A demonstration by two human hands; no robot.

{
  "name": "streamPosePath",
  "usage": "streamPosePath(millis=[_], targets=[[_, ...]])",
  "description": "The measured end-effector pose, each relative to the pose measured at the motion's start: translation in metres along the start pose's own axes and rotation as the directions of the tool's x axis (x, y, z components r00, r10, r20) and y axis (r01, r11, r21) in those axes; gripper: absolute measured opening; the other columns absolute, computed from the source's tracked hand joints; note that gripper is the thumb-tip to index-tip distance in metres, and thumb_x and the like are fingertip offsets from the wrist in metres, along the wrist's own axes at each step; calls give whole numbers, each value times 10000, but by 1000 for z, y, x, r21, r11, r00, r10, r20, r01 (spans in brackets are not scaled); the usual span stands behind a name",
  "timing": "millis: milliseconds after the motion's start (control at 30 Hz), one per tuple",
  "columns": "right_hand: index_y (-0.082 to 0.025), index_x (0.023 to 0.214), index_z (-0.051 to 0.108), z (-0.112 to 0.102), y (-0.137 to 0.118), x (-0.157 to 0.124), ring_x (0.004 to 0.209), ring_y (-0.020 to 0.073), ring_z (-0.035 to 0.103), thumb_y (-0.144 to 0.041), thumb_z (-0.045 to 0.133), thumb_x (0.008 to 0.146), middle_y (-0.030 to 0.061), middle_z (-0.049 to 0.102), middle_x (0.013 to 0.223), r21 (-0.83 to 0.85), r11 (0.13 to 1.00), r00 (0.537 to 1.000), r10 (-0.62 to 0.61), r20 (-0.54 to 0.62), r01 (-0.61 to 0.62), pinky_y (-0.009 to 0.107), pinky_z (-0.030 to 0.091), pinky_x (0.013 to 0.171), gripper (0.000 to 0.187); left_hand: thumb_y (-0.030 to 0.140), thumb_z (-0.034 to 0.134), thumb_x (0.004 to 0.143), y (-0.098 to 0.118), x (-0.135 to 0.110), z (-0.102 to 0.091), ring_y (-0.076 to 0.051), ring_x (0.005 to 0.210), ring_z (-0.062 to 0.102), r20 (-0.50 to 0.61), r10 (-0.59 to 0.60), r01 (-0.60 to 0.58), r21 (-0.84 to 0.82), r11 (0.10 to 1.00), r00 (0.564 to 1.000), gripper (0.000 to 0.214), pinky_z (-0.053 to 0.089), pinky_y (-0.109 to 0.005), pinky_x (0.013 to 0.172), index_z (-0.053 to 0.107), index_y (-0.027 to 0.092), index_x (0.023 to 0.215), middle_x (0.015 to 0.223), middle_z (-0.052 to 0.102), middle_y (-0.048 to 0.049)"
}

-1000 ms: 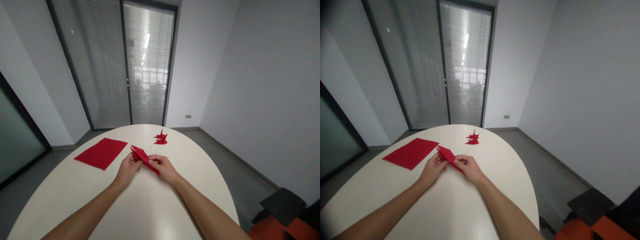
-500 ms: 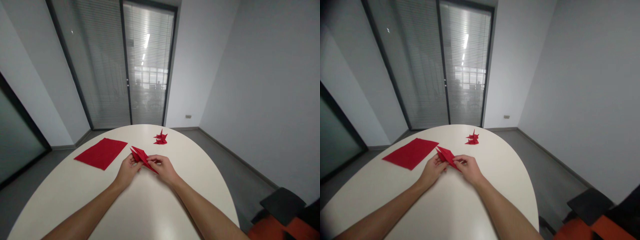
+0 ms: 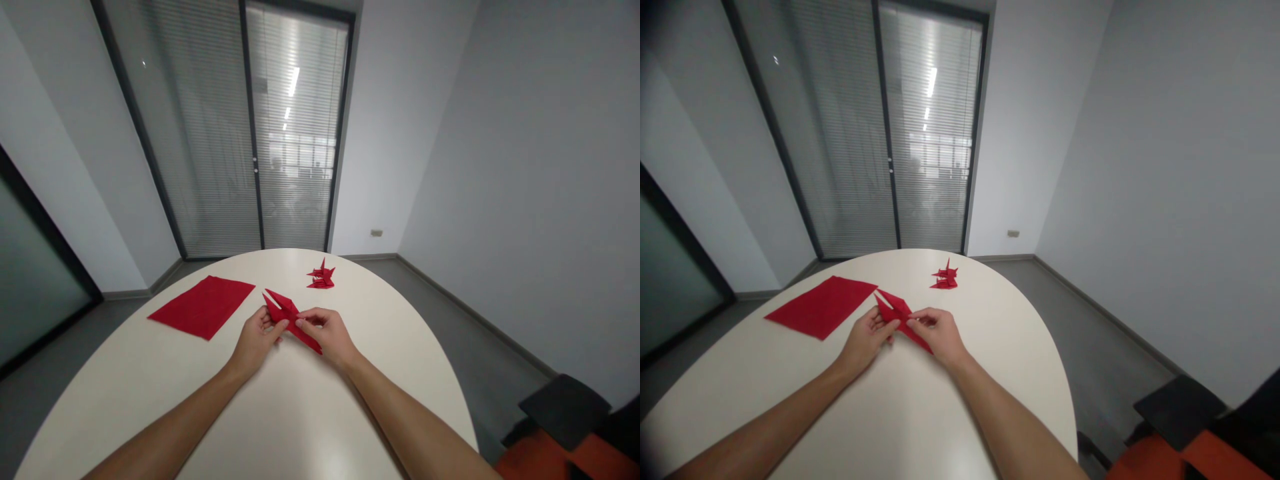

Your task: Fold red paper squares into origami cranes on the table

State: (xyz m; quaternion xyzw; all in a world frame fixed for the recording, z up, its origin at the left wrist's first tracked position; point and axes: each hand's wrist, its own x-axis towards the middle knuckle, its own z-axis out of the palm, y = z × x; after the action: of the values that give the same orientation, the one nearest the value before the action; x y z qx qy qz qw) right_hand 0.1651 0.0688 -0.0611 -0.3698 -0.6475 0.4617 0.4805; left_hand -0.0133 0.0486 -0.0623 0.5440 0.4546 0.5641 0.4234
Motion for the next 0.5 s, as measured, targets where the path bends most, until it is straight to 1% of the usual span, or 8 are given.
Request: streamPosePath(millis=[67,167,267,367,400,500], targets=[[-169,876,729,0,2,1,704,187,642,-461,784,747,60,741,803,20,1000,1000,21,-20,-20,320,482,681,323,425,755,689,1,0,0,-171,671,639,12,-7,7,-2,1000,1000,374,480,-240,516,616,162,916,804,704,-46],[-183,868,675,0,3,1,680,161,613,-467,802,728,31,709,785,88,996,999,20,-28,-18,291,455,646,341,434,753,692,1,0,0,-160,626,624,22,-15,15,-1,1000,1000,375,472,-244,523,621,160,912,742,690,-28],[-190,961,648,1,3,1,683,158,619,-475,812,716,29,714,808,158,986,999,48,-2,-47,285,452,643,411,432,764,685,-1,0,-1,-158,602,616,39,-26,26,-2,1000,999,378,470,-251,535,630,156,906,715,688,-26],[-182,1072,665,0,5,2,685,154,618,-473,797,738,36,722,839,144,987,997,60,46,-66,283,447,647,463,416,774,685,-2,0,-1,-170,626,632,64,-31,31,-10,999,997,394,469,-254,543,648,149,946,744,707,-43],[-177,1060,683,0,6,2,688,152,615,-476,786,751,38,723,844,130,989,996,60,62,-68,283,445,651,442,412,780,681,-2,-1,0,-174,638,639,73,-31,32,-11,999,997,408,468,-254,543,655,146,964,774,719,-54],[-167,916,708,0,9,3,669,145,604,-499,766,769,33,719,807,149,985,994,71,86,-84,278,439,646,368,412,786,675,-2,-2,0,-173,641,639,96,-32,32,1,999,995,416,467,-254,546,677,141,971,823,736,-69]])
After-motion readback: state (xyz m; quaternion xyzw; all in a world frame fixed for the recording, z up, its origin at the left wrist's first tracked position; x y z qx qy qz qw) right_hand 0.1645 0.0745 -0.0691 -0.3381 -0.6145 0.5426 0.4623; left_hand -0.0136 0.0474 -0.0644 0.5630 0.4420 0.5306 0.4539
